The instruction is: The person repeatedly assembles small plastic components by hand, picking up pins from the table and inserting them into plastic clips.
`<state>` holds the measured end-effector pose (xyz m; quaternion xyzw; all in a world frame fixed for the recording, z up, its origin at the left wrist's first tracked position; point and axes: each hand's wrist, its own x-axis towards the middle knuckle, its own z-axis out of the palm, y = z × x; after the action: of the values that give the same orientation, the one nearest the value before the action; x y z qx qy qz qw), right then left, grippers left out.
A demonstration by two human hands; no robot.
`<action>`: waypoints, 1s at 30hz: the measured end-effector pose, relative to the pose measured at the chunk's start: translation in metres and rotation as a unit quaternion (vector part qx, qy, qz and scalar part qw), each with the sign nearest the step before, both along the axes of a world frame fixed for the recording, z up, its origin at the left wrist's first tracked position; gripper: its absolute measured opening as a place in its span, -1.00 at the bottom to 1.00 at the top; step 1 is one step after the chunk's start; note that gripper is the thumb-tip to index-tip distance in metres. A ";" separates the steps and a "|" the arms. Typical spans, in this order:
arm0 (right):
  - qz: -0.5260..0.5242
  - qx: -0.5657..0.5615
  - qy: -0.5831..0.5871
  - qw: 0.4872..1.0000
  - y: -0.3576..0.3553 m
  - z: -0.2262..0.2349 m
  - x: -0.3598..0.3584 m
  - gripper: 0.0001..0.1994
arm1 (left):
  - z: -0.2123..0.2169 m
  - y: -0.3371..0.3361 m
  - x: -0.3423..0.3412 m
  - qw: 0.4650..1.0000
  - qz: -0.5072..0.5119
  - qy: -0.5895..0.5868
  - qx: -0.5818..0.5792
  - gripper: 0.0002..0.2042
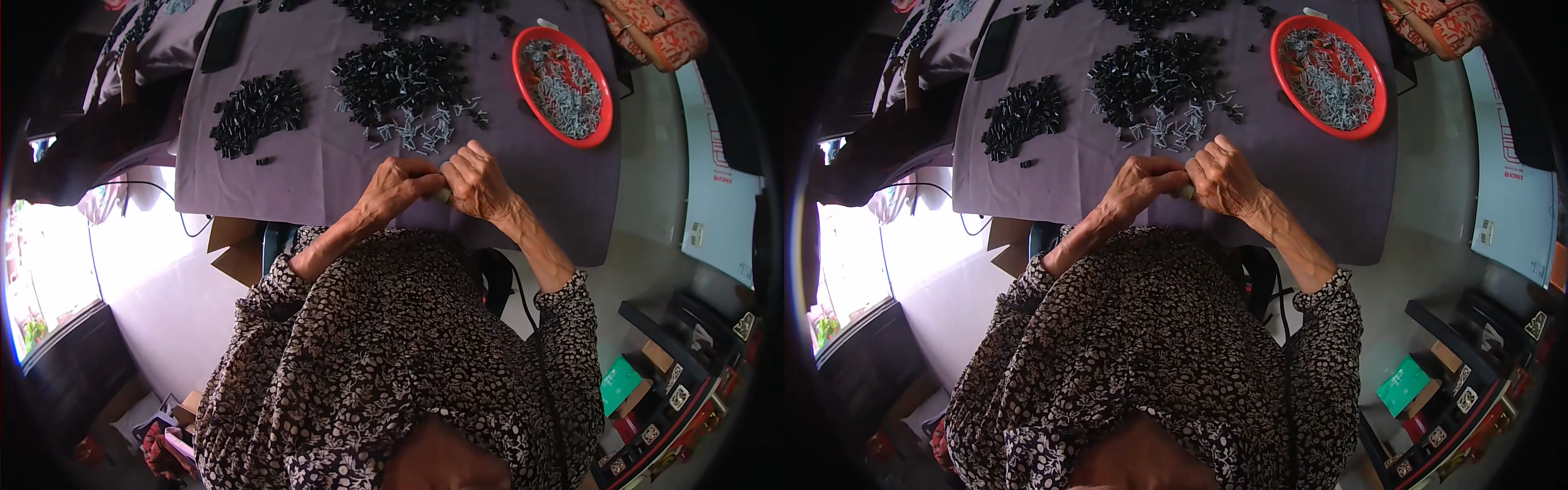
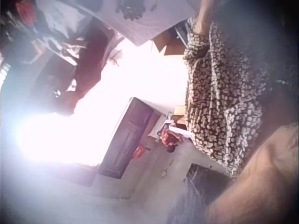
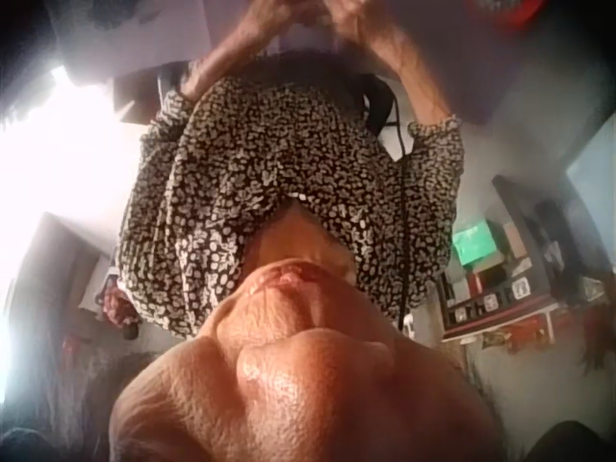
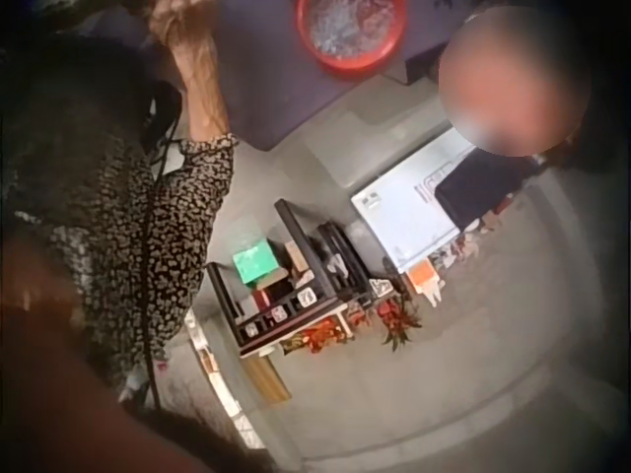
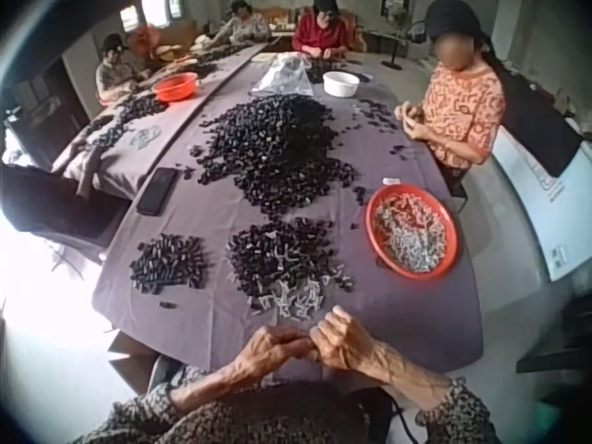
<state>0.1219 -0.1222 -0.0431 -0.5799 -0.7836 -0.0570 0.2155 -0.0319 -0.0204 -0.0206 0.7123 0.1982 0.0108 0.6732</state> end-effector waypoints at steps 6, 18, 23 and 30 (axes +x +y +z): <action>-0.031 -0.049 0.086 0.995 0.000 0.010 0.005 -0.81 | -0.005 0.007 -0.009 0.997 0.077 0.021 -0.023 -0.86; -0.266 -0.091 0.154 0.947 0.006 -0.014 0.063 -0.90 | -0.026 0.099 -0.083 0.864 0.332 0.085 0.370 -0.80; -0.244 -0.105 0.094 0.959 0.007 -0.016 0.065 -0.89 | -0.004 0.083 -0.061 0.820 0.292 0.063 0.487 -0.79; -0.158 -0.062 0.159 0.973 -0.004 -0.001 0.038 -0.86 | -0.010 0.015 0.017 0.978 0.127 -0.008 0.168 -0.76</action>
<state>0.1598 -0.1257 -0.0442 -0.7101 -0.6399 0.0511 0.2891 -0.0146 -0.0050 -0.0309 0.7841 0.2772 0.1346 0.5387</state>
